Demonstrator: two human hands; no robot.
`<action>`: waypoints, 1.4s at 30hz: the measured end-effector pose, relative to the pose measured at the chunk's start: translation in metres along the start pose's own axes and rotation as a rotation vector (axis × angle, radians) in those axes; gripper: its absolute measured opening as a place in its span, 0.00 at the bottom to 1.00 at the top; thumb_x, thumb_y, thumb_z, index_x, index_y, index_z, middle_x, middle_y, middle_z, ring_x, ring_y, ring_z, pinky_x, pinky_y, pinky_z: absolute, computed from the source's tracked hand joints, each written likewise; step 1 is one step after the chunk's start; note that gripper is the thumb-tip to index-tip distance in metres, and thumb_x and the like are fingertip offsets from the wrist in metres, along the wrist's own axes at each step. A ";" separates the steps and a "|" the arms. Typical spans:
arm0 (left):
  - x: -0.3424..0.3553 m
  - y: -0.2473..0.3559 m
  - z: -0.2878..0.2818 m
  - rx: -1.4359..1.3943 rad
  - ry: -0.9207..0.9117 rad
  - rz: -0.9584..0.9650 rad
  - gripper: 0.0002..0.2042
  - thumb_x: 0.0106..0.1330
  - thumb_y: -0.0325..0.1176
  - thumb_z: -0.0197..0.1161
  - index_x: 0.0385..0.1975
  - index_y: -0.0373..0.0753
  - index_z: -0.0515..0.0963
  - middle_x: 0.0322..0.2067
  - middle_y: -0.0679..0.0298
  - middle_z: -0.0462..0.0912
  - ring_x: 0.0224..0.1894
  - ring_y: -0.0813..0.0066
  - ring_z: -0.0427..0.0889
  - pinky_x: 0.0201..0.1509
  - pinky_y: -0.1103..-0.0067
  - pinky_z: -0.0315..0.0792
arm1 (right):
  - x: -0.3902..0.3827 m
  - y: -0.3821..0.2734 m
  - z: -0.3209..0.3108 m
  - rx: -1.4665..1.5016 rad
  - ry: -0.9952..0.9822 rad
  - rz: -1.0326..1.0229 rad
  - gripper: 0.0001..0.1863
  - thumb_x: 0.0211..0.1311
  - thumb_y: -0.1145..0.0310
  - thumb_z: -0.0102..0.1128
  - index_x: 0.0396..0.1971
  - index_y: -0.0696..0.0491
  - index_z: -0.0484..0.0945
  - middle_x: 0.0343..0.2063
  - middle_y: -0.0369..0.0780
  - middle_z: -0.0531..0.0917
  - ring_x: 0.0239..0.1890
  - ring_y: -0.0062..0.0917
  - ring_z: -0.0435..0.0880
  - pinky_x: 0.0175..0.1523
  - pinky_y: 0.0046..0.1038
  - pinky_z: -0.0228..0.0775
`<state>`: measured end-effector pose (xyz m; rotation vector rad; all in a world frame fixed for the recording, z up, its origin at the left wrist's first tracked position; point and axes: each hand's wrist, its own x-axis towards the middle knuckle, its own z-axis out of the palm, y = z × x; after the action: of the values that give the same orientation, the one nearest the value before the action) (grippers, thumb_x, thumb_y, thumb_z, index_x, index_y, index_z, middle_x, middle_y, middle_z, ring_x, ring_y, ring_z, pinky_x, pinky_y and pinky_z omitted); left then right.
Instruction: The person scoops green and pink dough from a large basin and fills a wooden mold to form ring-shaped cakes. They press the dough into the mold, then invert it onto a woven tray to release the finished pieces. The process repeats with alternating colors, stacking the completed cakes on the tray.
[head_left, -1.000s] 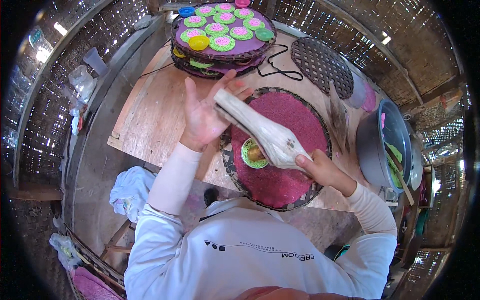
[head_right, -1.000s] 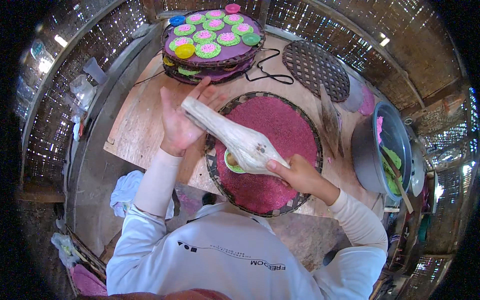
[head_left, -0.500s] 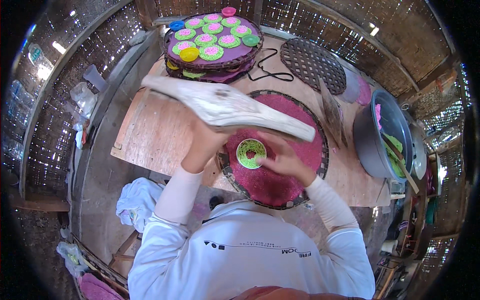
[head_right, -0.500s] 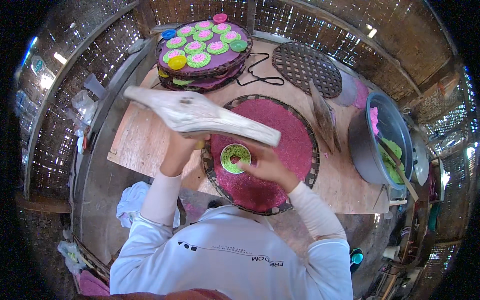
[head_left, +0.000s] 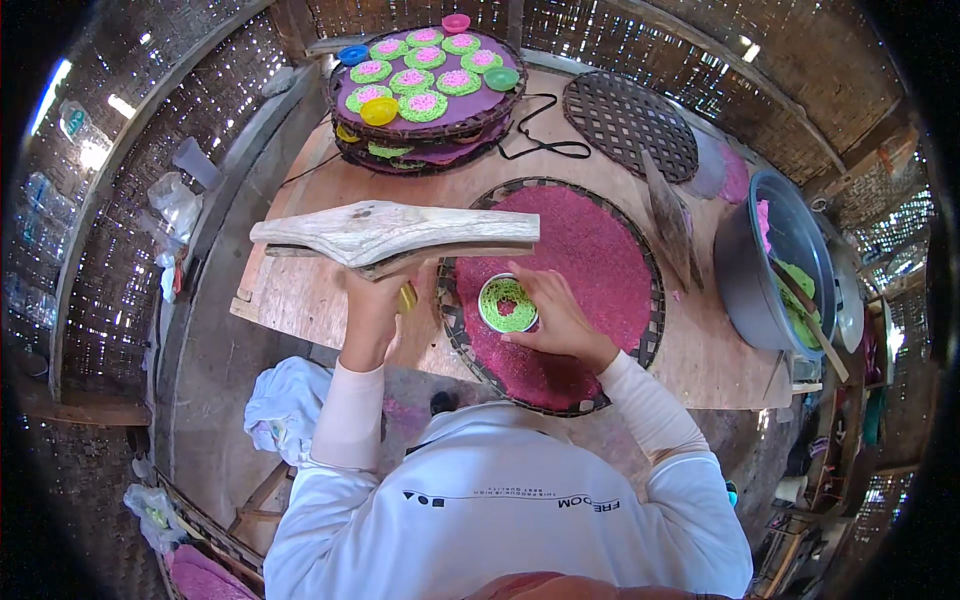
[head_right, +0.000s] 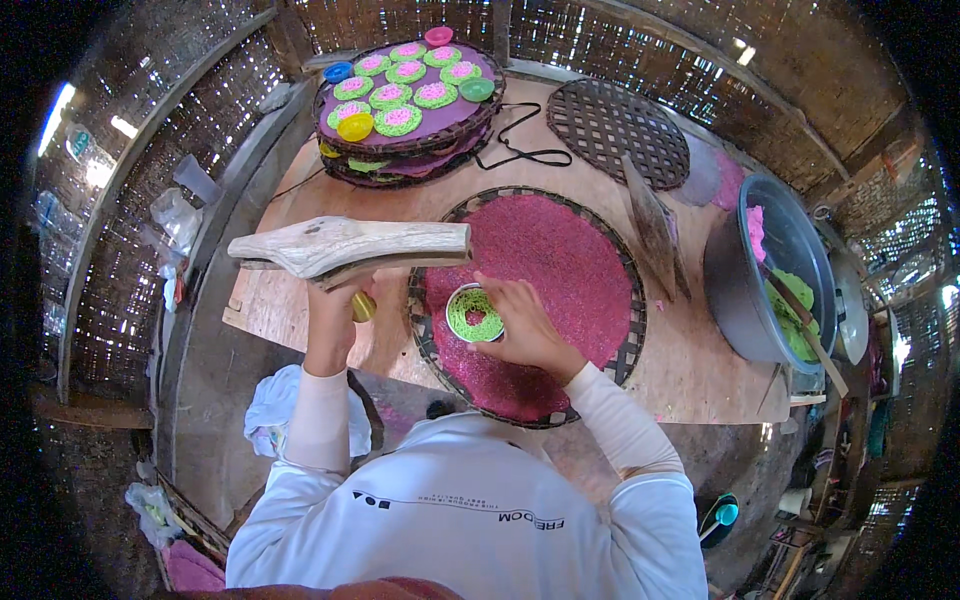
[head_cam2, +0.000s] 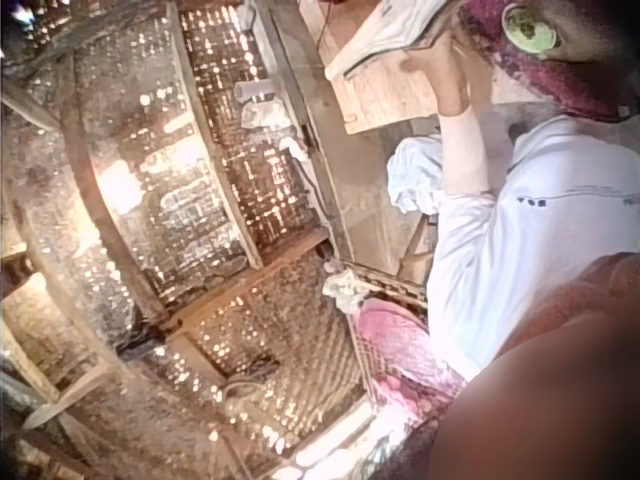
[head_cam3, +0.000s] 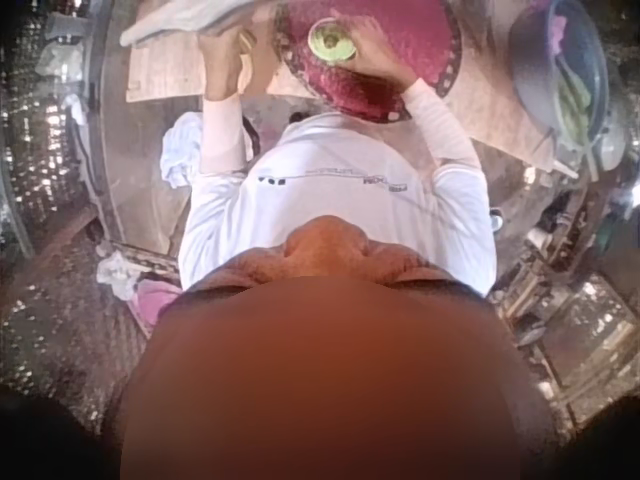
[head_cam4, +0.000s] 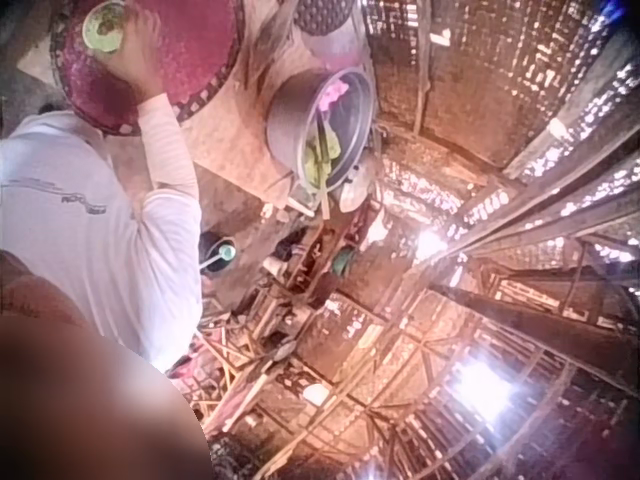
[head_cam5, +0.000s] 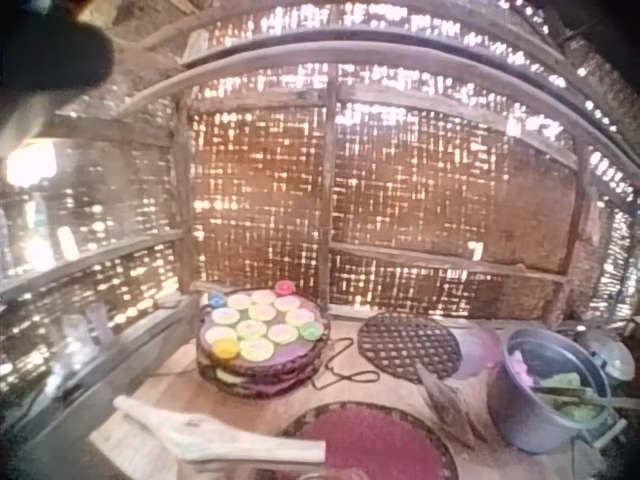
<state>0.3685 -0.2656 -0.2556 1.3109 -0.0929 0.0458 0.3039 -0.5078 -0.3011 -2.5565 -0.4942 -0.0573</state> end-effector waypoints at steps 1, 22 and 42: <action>0.000 0.000 0.000 -0.013 -0.004 -0.017 0.12 0.46 0.19 0.58 0.32 0.34 0.72 0.24 0.63 0.76 0.22 0.77 0.74 0.24 0.83 0.68 | -0.001 0.000 0.000 -0.013 -0.010 -0.001 0.52 0.35 0.53 0.68 0.61 0.55 0.50 0.49 0.49 0.67 0.55 0.41 0.62 0.60 0.40 0.48; -0.007 -0.044 0.047 0.655 -0.417 0.931 0.21 0.56 0.36 0.58 0.50 0.40 0.69 0.49 0.56 0.71 0.52 0.63 0.69 0.58 0.67 0.58 | -0.042 -0.074 -0.122 -0.220 0.707 -0.072 0.22 0.54 0.65 0.55 0.47 0.59 0.67 0.39 0.48 0.76 0.36 0.36 0.76 0.43 0.32 0.67; 0.002 0.136 0.100 1.056 -1.581 0.507 0.18 0.46 0.29 0.66 0.40 0.39 0.73 0.36 0.60 0.77 0.40 0.64 0.77 0.42 0.73 0.70 | -0.049 -0.179 -0.175 0.138 0.393 -0.063 0.14 0.47 0.77 0.53 0.35 0.57 0.62 0.22 0.38 0.66 0.22 0.25 0.69 0.28 0.30 0.62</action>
<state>0.3542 -0.3277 -0.0994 2.0198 -1.9571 -0.6001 0.2047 -0.4717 -0.0693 -2.3148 -0.4076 -0.5185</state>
